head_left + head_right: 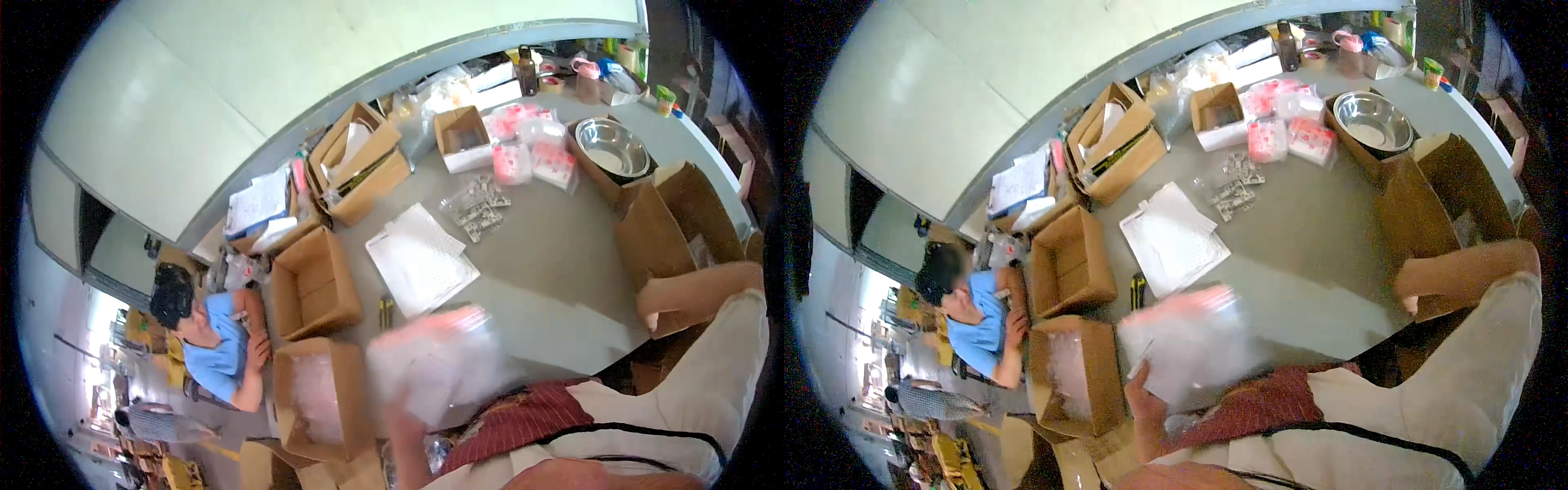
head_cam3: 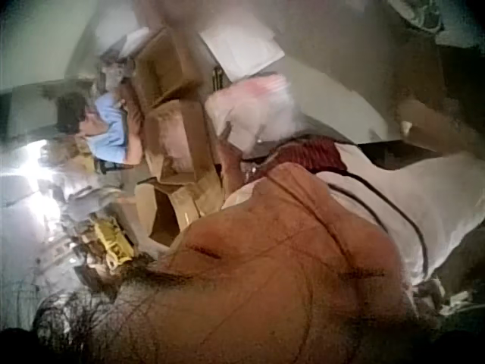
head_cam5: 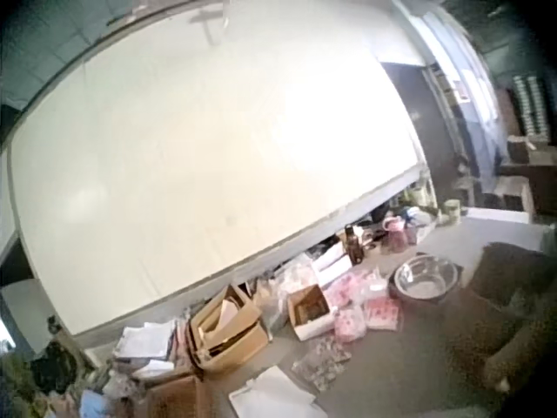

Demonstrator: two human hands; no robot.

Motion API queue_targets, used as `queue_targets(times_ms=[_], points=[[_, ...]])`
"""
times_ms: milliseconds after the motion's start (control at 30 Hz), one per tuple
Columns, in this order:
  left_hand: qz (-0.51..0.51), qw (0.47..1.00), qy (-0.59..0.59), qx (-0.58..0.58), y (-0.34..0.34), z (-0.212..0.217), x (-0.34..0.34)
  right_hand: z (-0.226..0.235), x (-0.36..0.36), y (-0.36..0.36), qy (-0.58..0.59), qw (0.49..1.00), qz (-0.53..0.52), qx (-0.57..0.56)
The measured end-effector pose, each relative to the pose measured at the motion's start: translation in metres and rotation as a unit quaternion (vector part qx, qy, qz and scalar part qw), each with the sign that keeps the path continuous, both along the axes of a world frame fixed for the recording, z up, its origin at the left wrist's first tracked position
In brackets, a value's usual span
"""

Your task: The person packs small metal components into plastic bags, seals the bags, and places them into cardboard boxes on a work table.

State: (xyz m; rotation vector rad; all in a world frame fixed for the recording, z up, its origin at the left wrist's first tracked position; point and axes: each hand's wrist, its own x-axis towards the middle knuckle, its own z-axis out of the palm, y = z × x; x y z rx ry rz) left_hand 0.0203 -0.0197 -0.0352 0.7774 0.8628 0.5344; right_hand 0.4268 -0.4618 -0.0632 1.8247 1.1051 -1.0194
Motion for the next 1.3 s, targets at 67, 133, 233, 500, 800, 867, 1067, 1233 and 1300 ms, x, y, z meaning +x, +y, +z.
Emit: queue_targets(times_ms=[67,133,233,500,800,867,1067,1233,1300], points=[[-0.002,0.998,0.026,0.063,-0.003,0.011,0.023,0.042,-0.003,0.046,0.031,0.998,0.041,0.043],[-0.029,0.993,-0.062,-0.093,-0.002,0.028,0.042,0.068,0.005,0.107,0.052,0.988,0.083,0.119],[-0.089,0.991,-0.035,-0.092,-0.006,0.052,0.066,0.011,0.065,0.219,0.037,0.959,-0.057,0.277],[-0.072,0.991,-0.008,-0.112,0.001,0.037,0.075,-0.097,0.178,0.389,-0.172,0.789,0.011,0.59],[-0.042,0.989,-0.005,-0.139,0.004,-0.022,0.075,-0.04,0.081,0.335,-0.143,0.806,-0.168,0.549],[-0.067,0.974,-0.043,-0.21,0.003,-0.036,0.08,-0.035,0.055,0.315,-0.145,0.81,-0.185,0.538],[-0.09,0.987,-0.017,-0.129,-0.018,0.013,0.101,-0.031,-0.031,0.255,-0.201,0.822,-0.231,0.479],[-0.118,0.983,-0.038,-0.132,-0.025,0.027,0.095,-0.008,-0.087,0.194,-0.219,0.854,-0.255,0.397],[-0.125,0.985,-0.031,-0.117,-0.027,0.036,0.091,0.044,-0.084,0.168,0.045,0.902,-0.279,0.327]])
